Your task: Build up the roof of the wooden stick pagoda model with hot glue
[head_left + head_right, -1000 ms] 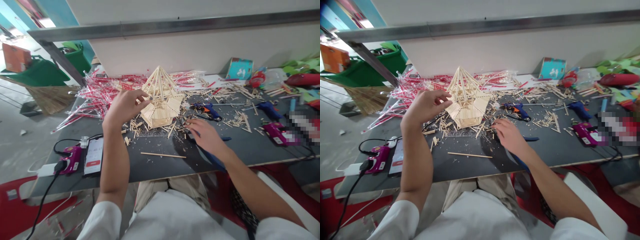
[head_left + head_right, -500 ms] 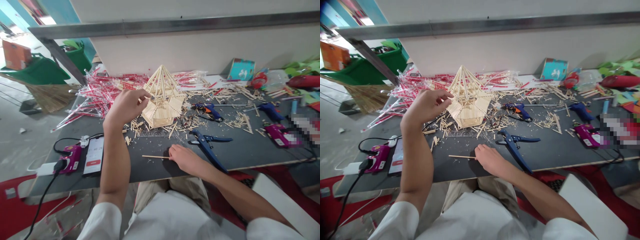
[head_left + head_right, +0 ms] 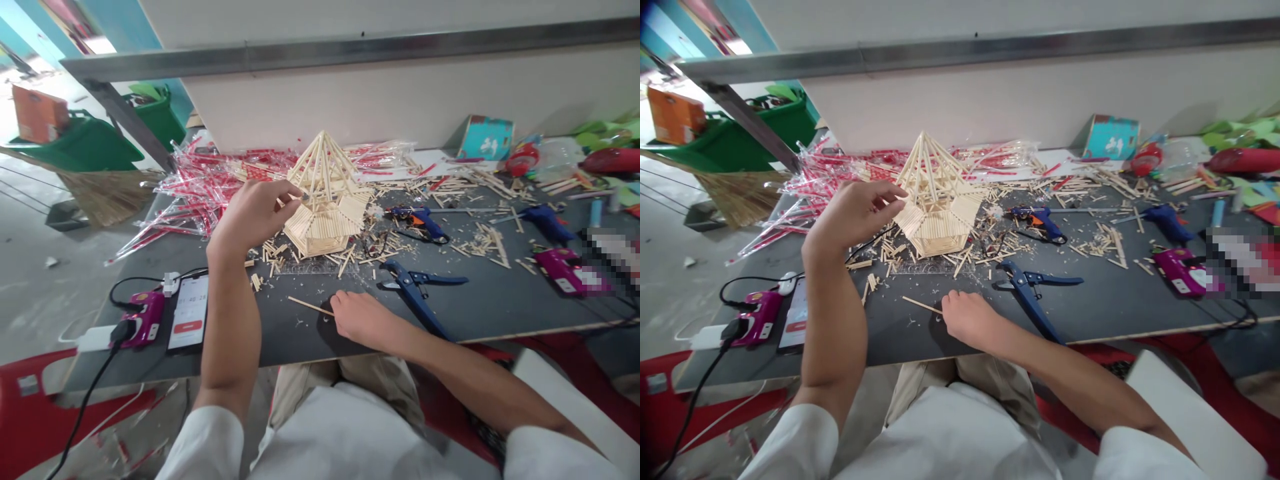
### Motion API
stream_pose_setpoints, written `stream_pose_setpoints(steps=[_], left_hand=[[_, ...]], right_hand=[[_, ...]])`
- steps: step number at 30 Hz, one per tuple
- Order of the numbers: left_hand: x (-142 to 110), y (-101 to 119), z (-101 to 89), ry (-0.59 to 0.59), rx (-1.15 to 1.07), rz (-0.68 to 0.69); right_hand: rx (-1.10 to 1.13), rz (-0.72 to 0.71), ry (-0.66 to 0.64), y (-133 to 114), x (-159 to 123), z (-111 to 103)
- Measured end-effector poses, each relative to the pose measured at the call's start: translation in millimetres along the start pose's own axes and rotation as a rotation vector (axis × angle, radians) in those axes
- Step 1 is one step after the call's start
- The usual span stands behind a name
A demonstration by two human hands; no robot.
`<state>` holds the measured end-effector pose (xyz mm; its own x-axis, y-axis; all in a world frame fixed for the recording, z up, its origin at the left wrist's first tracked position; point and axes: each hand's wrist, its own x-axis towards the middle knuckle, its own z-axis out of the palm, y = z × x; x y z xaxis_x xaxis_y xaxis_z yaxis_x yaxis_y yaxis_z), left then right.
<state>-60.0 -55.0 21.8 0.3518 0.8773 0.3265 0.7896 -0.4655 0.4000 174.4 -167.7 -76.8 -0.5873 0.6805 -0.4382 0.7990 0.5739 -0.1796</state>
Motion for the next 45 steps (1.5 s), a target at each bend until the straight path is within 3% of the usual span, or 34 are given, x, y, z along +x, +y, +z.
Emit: stream_pose_setpoints(steps=[5,10,13,16,22,27,30,35,39,45], left_hand=[[-4.7,9.6,-5.2,0.034,-0.28,0.036],[-12.1,26.1,-13.7,0.093,-0.579,0.065],[-9.9,30.9,-11.0,-0.005,-0.639,0.052],[-4.0,36.3,-2.2,-0.089,-0.684,0.051],[4.2,46.7,11.9,-0.101,-0.6,0.042],[6.0,44.9,14.6,-0.121,-0.524,-0.106],[8.2,42.1,21.3,-0.157,-0.514,-0.2],[12.3,40.2,37.7,-0.105,-0.489,-0.257],[13.7,46.2,42.6,-0.039,-0.436,-0.323],[15.2,56.6,45.4,0.06,-0.242,-0.341]], right_hand=[[0.146,-0.103,0.018,24.3,-14.7,-13.2],[0.704,-0.132,0.239,57.8,-32.3,-38.1],[0.98,-0.193,0.403,63.8,-26.1,-51.6],[1.082,-0.236,0.509,57.0,-8.0,-62.8],[0.976,-0.253,0.586,39.6,21.0,-82.3],[0.643,-0.127,0.55,53.1,12.4,-109.0],[0.551,-0.082,0.681,64.2,5.3,-133.9],[0.52,-0.035,0.946,75.9,17.3,-166.1],[0.549,-0.031,1.131,81.8,40.4,-167.9],[0.563,-0.007,1.13,83.8,57.6,-155.4]])
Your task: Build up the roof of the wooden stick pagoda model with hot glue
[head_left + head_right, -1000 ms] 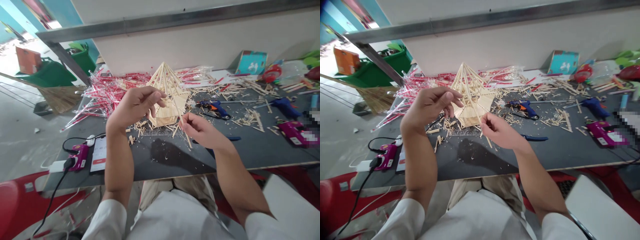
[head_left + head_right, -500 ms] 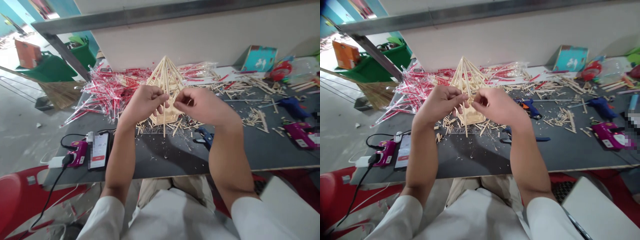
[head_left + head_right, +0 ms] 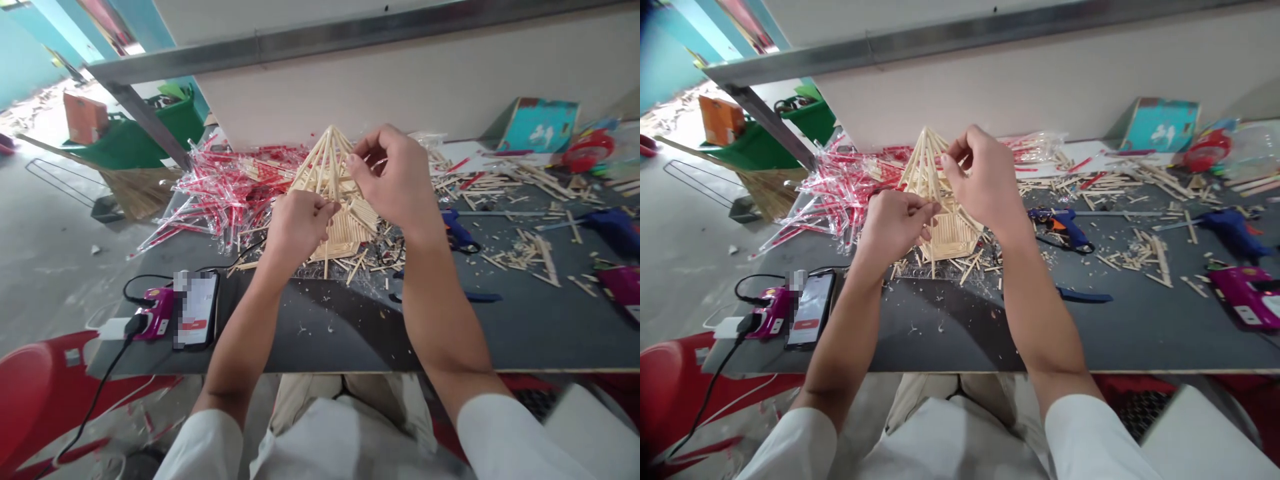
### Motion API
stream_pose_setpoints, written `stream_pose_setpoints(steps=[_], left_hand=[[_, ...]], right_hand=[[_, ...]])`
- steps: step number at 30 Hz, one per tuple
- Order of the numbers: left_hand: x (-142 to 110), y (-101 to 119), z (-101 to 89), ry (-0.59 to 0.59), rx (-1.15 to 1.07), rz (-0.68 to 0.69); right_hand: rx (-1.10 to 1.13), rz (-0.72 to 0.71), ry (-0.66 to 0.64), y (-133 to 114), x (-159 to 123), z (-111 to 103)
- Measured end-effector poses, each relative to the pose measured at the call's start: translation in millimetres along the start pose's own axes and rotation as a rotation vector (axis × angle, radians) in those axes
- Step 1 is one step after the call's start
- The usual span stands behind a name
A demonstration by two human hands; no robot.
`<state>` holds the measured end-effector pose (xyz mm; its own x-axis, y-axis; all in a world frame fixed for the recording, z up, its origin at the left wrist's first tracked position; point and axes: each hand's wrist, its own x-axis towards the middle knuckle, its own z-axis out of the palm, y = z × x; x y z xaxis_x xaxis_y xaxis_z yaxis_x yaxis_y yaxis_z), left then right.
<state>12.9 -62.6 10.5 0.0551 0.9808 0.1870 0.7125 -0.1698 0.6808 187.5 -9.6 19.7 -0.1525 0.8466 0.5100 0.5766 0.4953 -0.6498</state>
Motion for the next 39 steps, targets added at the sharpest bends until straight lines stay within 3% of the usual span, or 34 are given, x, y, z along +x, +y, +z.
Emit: stream_pose_setpoints(steps=[11,19,30,39], left_hand=[[-0.7,3.7,10.8,0.143,0.102,0.042],[-1.5,2.6,12.0,0.149,0.138,0.048],[-3.3,9.3,14.8,0.114,0.195,-0.012],[-5.1,11.0,14.2,0.08,0.227,0.0]], right_hand=[[-0.035,0.059,-0.004,0.4,-6.4,2.7],[0.08,0.04,0.0,-14.5,-13.5,1.9],[0.173,0.219,-0.075,-17.1,-15.2,14.0],[0.133,0.165,-0.048,-16.1,-15.6,15.9]])
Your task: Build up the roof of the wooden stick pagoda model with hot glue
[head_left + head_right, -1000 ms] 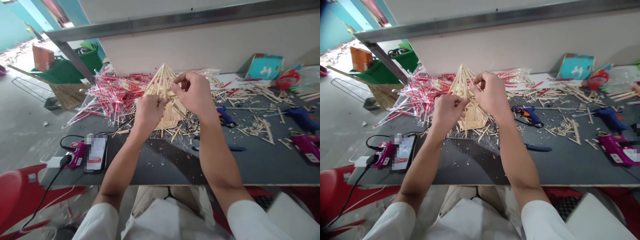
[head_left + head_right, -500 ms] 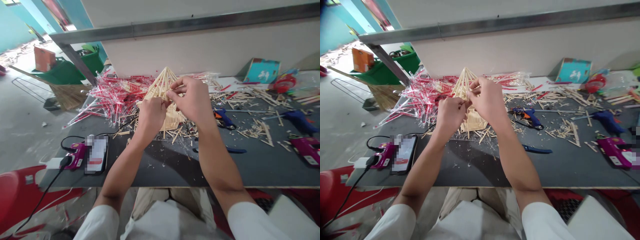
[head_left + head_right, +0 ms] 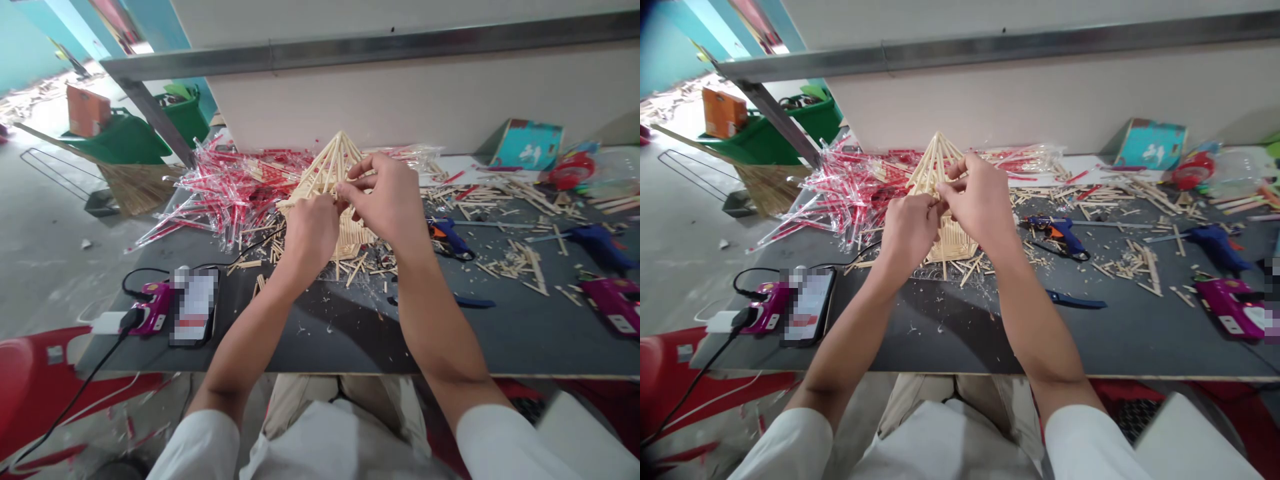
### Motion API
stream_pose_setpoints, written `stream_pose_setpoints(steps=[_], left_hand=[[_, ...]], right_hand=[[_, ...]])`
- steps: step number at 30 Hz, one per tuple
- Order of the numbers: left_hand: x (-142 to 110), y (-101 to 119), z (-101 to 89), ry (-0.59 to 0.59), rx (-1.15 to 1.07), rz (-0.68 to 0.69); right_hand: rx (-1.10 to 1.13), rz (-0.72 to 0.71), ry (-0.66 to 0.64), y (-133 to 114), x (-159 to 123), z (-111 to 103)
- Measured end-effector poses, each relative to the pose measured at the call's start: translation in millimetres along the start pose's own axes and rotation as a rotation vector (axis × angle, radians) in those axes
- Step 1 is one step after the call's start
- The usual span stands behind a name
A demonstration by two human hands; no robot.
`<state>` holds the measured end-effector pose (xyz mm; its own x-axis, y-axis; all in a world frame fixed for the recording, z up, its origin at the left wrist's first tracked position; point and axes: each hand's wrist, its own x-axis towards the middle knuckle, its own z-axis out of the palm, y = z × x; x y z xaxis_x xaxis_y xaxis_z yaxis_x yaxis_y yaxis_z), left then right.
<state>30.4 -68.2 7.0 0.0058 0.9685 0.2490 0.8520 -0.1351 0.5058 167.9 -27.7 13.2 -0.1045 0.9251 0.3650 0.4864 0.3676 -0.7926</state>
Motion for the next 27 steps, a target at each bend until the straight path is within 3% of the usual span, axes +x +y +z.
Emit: stream_pose_setpoints(steps=[7,18,27], left_hand=[[1.3,-2.6,2.6,0.005,-0.03,0.017],[-0.9,-2.1,8.1,0.051,0.155,0.044],[-4.1,1.2,7.1,0.012,0.182,0.051]], right_hand=[[0.009,-0.003,-0.01,-0.6,-0.2,-0.6],[-0.007,0.033,-0.007,-3.2,-0.7,-0.7],[0.011,0.021,0.007,-0.4,0.6,0.6]])
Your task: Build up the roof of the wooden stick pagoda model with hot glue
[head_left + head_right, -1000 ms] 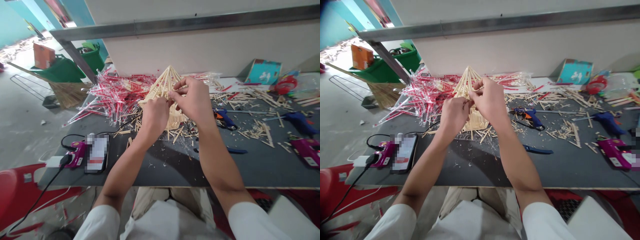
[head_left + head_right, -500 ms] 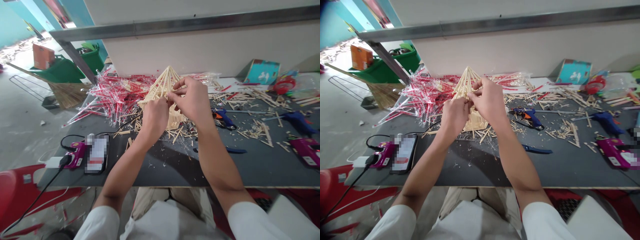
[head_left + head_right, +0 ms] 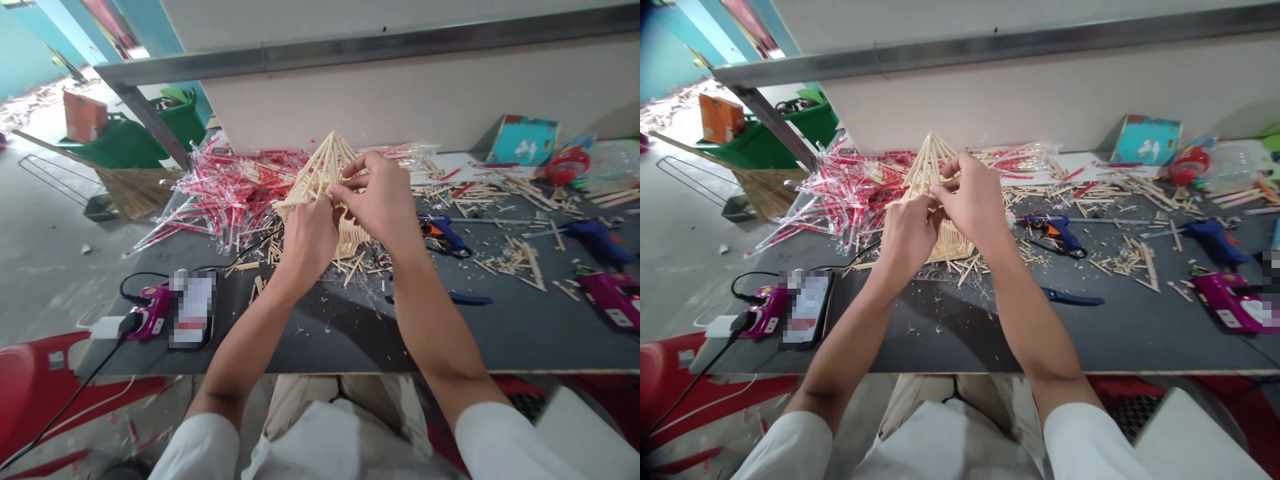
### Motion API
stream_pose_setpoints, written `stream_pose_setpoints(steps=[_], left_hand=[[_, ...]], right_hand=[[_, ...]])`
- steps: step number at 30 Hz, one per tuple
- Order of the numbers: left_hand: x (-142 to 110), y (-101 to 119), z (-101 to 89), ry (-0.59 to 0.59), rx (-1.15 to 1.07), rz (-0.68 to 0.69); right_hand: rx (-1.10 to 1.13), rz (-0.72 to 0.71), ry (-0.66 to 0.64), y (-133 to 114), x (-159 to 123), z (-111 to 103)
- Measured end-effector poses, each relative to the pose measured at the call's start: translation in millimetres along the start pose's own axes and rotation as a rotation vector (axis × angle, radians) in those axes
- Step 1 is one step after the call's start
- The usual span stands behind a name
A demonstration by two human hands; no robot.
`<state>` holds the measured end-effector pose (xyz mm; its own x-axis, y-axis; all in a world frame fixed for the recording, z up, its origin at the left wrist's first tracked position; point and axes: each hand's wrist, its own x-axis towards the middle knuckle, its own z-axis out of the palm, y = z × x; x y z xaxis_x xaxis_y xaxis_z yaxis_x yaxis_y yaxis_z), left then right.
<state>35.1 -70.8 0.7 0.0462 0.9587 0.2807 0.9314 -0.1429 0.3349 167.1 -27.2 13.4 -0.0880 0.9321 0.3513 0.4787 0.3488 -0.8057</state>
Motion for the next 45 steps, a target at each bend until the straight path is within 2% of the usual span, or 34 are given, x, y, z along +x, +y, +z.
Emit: stream_pose_setpoints(steps=[7,34,45], left_hand=[[1.7,-2.8,2.7,-0.059,0.042,-0.017],[4.5,-4.4,3.7,-0.041,0.043,0.03],[5.0,-3.3,4.9,-0.046,0.044,0.022]], right_hand=[[-0.009,0.017,-0.004,0.3,1.1,-0.4],[-0.028,-0.027,-0.004,0.9,1.3,-1.7],[-0.037,0.001,-0.027,0.2,1.3,-2.6]])
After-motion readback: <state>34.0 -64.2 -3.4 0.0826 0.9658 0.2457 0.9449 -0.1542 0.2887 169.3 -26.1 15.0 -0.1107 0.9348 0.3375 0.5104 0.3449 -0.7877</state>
